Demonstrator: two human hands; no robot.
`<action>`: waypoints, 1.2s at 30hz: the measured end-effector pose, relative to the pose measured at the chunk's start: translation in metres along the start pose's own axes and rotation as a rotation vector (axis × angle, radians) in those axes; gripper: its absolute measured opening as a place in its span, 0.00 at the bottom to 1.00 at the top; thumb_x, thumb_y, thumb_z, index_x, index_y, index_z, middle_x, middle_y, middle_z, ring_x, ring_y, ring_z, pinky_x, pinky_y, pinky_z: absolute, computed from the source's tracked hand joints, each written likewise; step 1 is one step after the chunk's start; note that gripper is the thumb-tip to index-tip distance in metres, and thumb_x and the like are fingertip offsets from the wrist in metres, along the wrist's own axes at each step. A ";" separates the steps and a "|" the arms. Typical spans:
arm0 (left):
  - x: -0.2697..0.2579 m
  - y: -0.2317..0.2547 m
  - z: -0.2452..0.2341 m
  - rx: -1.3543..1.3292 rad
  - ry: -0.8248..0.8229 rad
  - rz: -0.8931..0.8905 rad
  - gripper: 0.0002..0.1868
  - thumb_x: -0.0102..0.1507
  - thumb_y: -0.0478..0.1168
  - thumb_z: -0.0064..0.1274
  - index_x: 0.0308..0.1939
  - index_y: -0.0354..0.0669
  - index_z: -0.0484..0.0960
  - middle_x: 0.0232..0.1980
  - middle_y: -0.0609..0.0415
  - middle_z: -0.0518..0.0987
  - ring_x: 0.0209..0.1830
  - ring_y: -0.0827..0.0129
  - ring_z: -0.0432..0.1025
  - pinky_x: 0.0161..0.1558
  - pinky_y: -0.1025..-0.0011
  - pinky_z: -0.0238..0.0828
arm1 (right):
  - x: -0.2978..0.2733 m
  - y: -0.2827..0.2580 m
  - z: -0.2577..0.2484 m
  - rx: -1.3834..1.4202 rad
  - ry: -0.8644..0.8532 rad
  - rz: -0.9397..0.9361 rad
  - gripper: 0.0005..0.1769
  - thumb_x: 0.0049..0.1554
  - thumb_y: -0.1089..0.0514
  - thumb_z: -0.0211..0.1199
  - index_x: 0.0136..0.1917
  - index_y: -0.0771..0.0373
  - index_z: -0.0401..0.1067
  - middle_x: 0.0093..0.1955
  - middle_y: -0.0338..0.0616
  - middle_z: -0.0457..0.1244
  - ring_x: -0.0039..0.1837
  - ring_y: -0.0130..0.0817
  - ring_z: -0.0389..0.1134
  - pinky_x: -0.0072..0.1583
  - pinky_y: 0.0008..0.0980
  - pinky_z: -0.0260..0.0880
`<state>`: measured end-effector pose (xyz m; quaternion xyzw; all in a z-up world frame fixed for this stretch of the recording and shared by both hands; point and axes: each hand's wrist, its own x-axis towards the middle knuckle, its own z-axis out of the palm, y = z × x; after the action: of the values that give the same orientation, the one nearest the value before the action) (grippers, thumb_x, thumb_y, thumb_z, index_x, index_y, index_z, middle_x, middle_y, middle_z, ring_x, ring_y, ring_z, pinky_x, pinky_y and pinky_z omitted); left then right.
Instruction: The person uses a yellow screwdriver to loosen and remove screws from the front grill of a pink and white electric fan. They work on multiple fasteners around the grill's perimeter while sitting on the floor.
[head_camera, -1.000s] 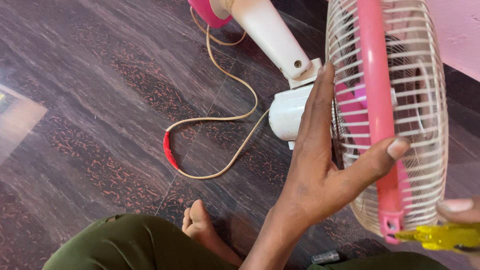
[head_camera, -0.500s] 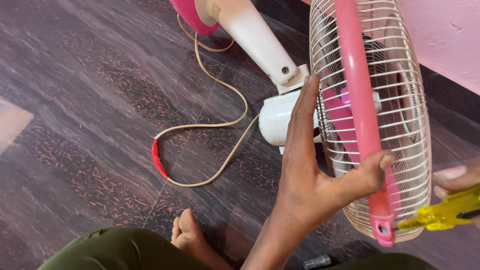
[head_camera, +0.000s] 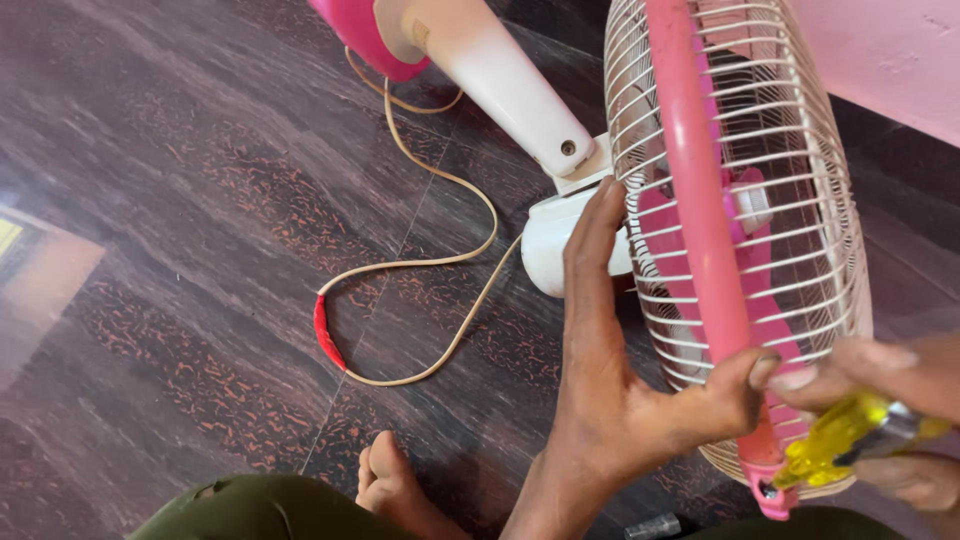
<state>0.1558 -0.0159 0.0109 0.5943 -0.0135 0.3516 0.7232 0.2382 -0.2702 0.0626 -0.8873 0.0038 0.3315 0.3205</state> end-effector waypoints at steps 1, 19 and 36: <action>-0.001 -0.002 0.002 0.002 0.003 0.006 0.56 0.60 0.52 0.64 0.81 0.34 0.47 0.77 0.43 0.60 0.79 0.60 0.61 0.79 0.67 0.63 | 0.000 -0.001 0.000 -0.014 -0.023 -0.001 0.25 0.62 0.51 0.63 0.68 0.66 0.70 0.51 0.54 0.72 0.47 0.39 0.73 0.51 0.39 0.79; -0.016 -0.011 0.019 0.113 -0.016 0.074 0.59 0.60 0.61 0.64 0.80 0.36 0.45 0.77 0.43 0.55 0.83 0.59 0.54 0.80 0.65 0.64 | -0.026 -0.043 -0.011 -0.588 -0.154 -1.301 0.30 0.60 0.49 0.64 0.73 0.56 0.62 0.54 0.36 0.73 0.51 0.27 0.76 0.52 0.30 0.79; -0.015 -0.007 0.019 0.172 0.007 0.132 0.59 0.59 0.61 0.64 0.79 0.34 0.46 0.76 0.42 0.55 0.81 0.58 0.53 0.80 0.64 0.60 | -0.018 -0.038 -0.014 -0.578 -0.412 -1.241 0.30 0.60 0.56 0.72 0.72 0.58 0.65 0.43 0.28 0.72 0.39 0.17 0.74 0.43 0.20 0.77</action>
<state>0.1556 -0.0399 0.0041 0.6509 -0.0199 0.4003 0.6448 0.2407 -0.2517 0.1032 -0.6946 -0.6505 0.2363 0.1961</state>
